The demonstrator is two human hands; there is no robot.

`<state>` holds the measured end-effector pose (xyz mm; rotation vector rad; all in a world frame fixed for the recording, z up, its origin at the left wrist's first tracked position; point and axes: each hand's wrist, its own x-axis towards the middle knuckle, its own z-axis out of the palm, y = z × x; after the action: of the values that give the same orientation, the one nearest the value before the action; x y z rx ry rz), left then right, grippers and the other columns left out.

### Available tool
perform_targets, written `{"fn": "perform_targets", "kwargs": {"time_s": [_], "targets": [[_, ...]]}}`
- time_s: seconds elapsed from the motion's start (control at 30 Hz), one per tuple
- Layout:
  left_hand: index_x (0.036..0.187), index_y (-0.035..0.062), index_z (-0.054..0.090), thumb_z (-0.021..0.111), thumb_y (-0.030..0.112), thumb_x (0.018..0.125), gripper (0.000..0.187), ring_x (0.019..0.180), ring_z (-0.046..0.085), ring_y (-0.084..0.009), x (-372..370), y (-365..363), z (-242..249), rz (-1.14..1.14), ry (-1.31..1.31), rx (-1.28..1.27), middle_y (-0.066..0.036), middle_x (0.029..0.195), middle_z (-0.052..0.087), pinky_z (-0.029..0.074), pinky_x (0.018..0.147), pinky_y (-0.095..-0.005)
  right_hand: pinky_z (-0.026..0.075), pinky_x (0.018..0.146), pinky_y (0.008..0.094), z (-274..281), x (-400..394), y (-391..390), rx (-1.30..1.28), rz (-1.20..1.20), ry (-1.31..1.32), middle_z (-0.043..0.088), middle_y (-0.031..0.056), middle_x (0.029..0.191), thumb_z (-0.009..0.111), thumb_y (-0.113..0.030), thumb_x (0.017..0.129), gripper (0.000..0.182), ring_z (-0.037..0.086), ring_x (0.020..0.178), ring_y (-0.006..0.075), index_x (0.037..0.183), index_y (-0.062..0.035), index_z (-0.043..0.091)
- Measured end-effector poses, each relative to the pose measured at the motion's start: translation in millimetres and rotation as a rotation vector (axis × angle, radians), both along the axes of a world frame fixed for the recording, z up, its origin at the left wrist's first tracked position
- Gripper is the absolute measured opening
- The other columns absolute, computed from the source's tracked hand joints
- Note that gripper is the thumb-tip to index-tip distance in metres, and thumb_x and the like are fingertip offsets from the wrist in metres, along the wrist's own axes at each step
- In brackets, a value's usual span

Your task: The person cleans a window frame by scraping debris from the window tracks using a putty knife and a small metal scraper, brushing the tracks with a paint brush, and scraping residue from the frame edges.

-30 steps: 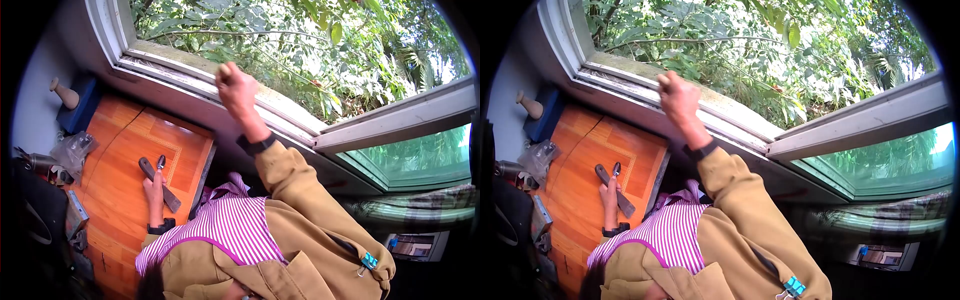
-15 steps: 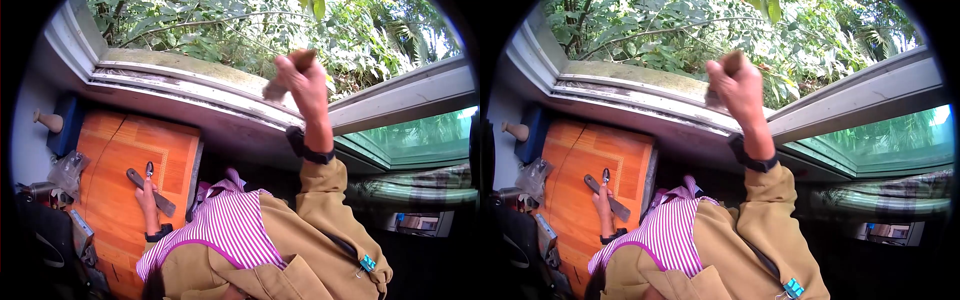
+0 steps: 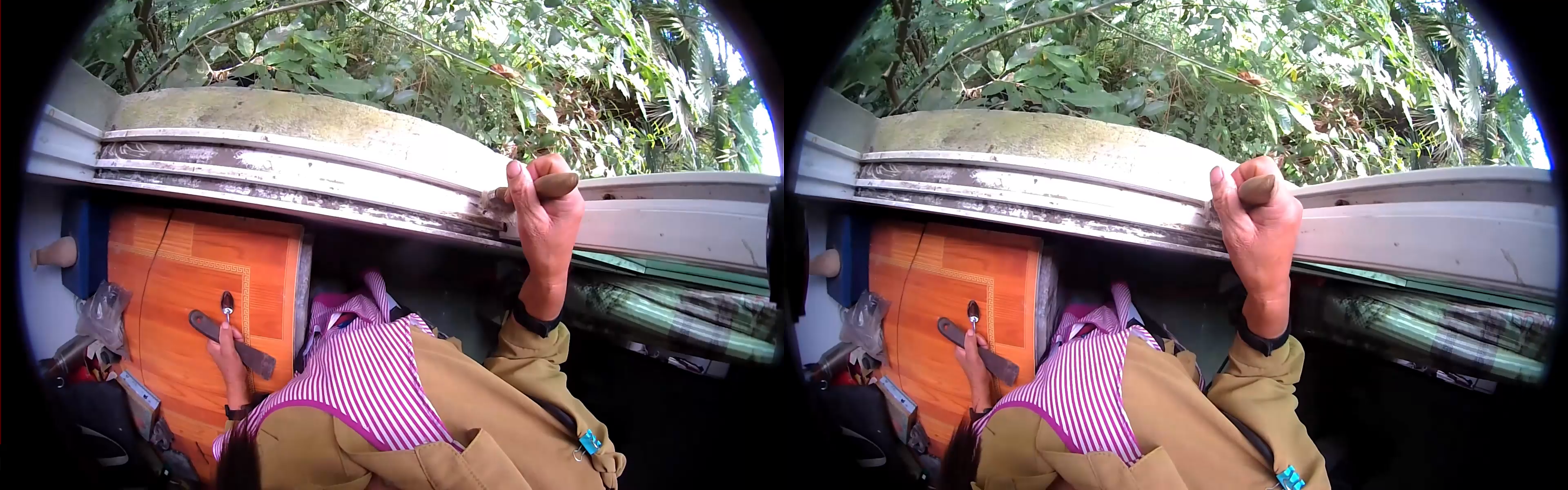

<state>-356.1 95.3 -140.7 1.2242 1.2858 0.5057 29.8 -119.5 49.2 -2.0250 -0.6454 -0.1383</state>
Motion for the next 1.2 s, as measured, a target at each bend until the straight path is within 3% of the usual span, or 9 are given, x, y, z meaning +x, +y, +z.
{"fn": "perform_targets", "kwargs": {"time_s": [0.17, 0.33, 0.4, 0.43, 0.63, 0.83, 1.0, 1.13, 1.2], "targets": [[0.065, 0.0050, 0.048, 0.051, 0.026, 0.092, 0.035, 0.051, 0.039, -0.0078, 5, -1, 7, 0.058, 0.001, -0.070, 0.000, 0.058, 0.044, 0.030, 0.048, -0.0234, 0.039, 0.049, 0.0276, 1, 6, 17, -0.245, -0.041, 0.024, 0.047, 0.0050, 0.055, 0.067, -0.015, 0.084, 0.027, 0.040, 0.049, 0.0124, 0.070, -0.0015, 0.049], [0.065, 0.0051, 0.048, 0.051, 0.027, 0.092, 0.035, 0.050, 0.039, -0.0088, -2, 3, 0, -0.022, 0.055, -0.011, 0.000, 0.058, 0.044, 0.030, 0.048, -0.0241, 0.044, 0.049, 0.0386, -16, -7, 52, -0.436, 0.071, 0.025, 0.056, 0.0145, 0.057, 0.064, -0.021, 0.084, 0.023, 0.057, 0.052, 0.0330, 0.073, -0.0050, 0.051], [0.065, 0.0051, 0.047, 0.052, 0.028, 0.092, 0.036, 0.050, 0.039, -0.0092, 1, 2, 4, -0.057, 0.050, -0.001, 0.000, 0.058, 0.043, 0.030, 0.048, -0.0242, 0.044, 0.046, 0.0378, -19, -24, 78, -0.287, 0.141, -0.033, 0.055, 0.0130, 0.055, 0.066, -0.017, 0.082, 0.021, 0.058, 0.051, 0.0314, 0.074, -0.0061, 0.050], [0.065, 0.0050, 0.048, 0.052, 0.028, 0.091, 0.036, 0.050, 0.039, -0.0096, 3, 1, 6, -0.016, 0.039, -0.006, 0.000, 0.057, 0.044, 0.030, 0.048, -0.0243, 0.043, 0.046, 0.0298, -22, -33, 93, -0.207, 0.134, -0.070, 0.050, 0.0076, 0.052, 0.068, -0.011, 0.081, 0.022, 0.050, 0.045, 0.0162, 0.071, -0.0039, 0.050], [0.066, 0.0035, 0.049, 0.051, 0.026, 0.092, 0.034, 0.053, 0.042, -0.0118, 0, 2, 0, 0.025, 0.018, -0.033, -0.002, 0.058, 0.046, 0.033, 0.051, -0.0269, 0.040, 0.045, 0.0289, -14, -46, 111, 0.204, 0.346, -0.134, 0.051, 0.0050, 0.059, 0.070, -0.003, 0.077, 0.021, 0.050, 0.047, 0.0149, 0.067, -0.0037, 0.051], [0.066, 0.0047, 0.048, 0.052, 0.028, 0.092, 0.035, 0.051, 0.041, -0.0095, 2, 1, 2, 0.031, 0.007, -0.059, -0.001, 0.058, 0.044, 0.031, 0.048, -0.0247, 0.043, 0.044, 0.0288, 35, -6, 40, -0.260, 0.067, -0.107, 0.052, 0.0067, 0.052, 0.068, -0.013, 0.081, 0.023, 0.051, 0.044, 0.0115, 0.070, -0.0038, 0.051], [0.067, 0.0050, 0.047, 0.050, 0.028, 0.093, 0.035, 0.052, 0.040, -0.0099, -1, 1, -2, 0.012, 0.025, -0.044, -0.001, 0.059, 0.044, 0.031, 0.049, -0.0257, 0.047, 0.058, 0.0424, -14, 19, 35, -0.733, 0.071, -0.029, 0.058, 0.0227, 0.068, 0.065, -0.028, 0.083, 0.028, 0.057, 0.063, 0.0421, 0.085, -0.0011, 0.058], [0.066, 0.0057, 0.047, 0.050, 0.029, 0.093, 0.035, 0.052, 0.040, -0.0098, -1, 2, -1, 0.007, -0.004, -0.069, -0.001, 0.060, 0.044, 0.031, 0.049, -0.0255, 0.044, 0.048, 0.0298, 8, 11, 36, -0.362, 0.040, 0.120, 0.057, 0.0065, 0.058, 0.066, -0.024, 0.085, 0.025, 0.054, 0.051, 0.0112, 0.075, -0.0033, 0.056], [0.069, 0.0055, 0.049, 0.052, 0.025, 0.092, 0.030, 0.056, 0.042, -0.0082, -2, 1, 0, -0.018, -0.006, -0.045, 0.000, 0.062, 0.046, 0.033, 0.052, -0.0234, 0.047, 0.052, 0.0355, 12, 10, 29, -0.491, 0.000, -0.019, 0.059, 0.0124, 0.061, 0.065, -0.025, 0.084, 0.023, 0.059, 0.054, 0.0234, 0.078, -0.0042, 0.057]]}}
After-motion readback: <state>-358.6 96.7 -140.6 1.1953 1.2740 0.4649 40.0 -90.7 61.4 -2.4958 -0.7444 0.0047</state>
